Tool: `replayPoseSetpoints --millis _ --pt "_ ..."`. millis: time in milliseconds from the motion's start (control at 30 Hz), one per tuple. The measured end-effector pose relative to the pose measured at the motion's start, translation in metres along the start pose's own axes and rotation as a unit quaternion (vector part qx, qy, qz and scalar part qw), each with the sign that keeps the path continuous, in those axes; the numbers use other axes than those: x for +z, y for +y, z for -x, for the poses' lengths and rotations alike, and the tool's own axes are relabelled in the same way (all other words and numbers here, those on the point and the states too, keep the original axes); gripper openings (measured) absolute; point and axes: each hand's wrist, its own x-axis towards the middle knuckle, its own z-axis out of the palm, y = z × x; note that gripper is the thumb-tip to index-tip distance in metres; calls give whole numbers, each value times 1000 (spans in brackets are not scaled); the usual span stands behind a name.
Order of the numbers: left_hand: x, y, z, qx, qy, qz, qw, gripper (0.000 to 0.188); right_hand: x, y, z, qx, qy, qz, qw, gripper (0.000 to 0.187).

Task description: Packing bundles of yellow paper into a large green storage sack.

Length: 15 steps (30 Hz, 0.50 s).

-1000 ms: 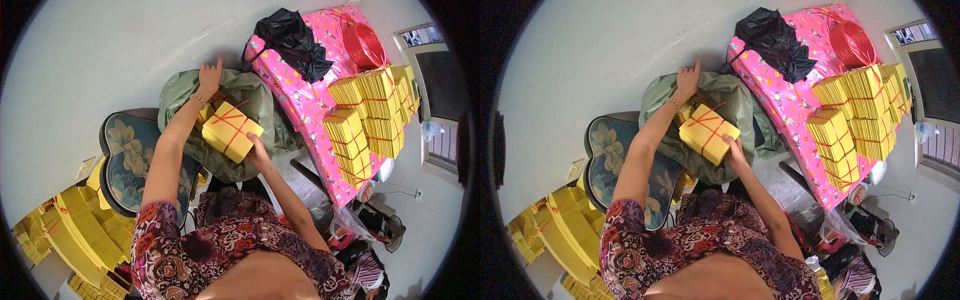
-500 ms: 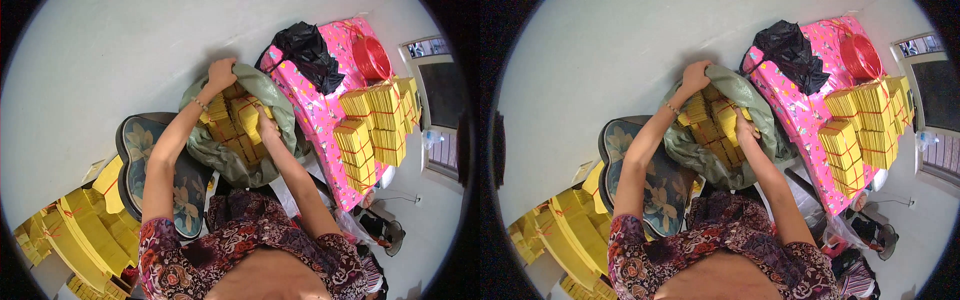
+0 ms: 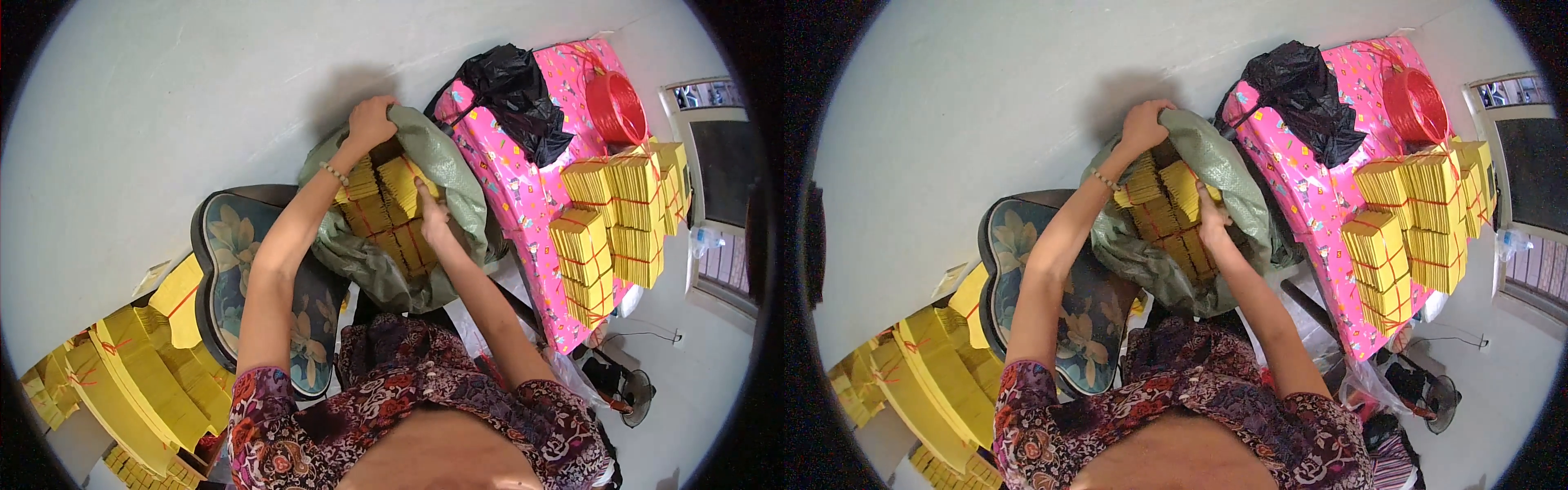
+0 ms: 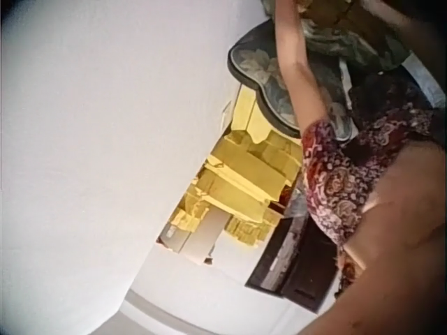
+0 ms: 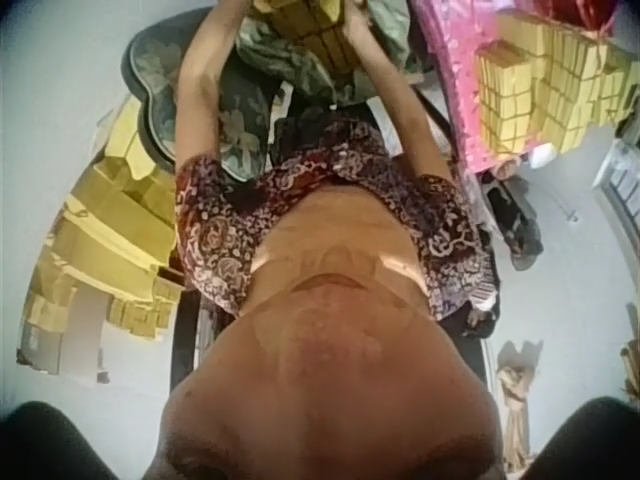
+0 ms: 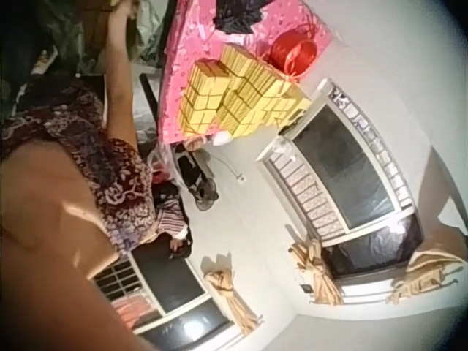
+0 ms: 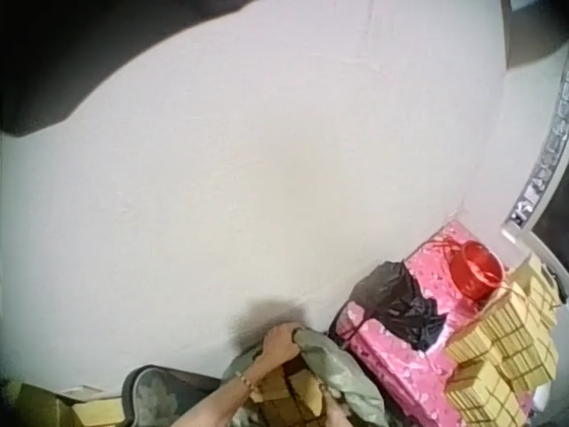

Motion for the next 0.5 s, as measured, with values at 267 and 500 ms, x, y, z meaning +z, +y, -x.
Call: replayPoseSetpoints --millis 267,500 --pt "-4 -5 -3 -7 -4 30 1000 35 -3 7 -23 45 -399 -130 907 58" --pt "-4 -11 -1 18 -21 25 999 38 43 31 -51 76 -291 -190 935 52"
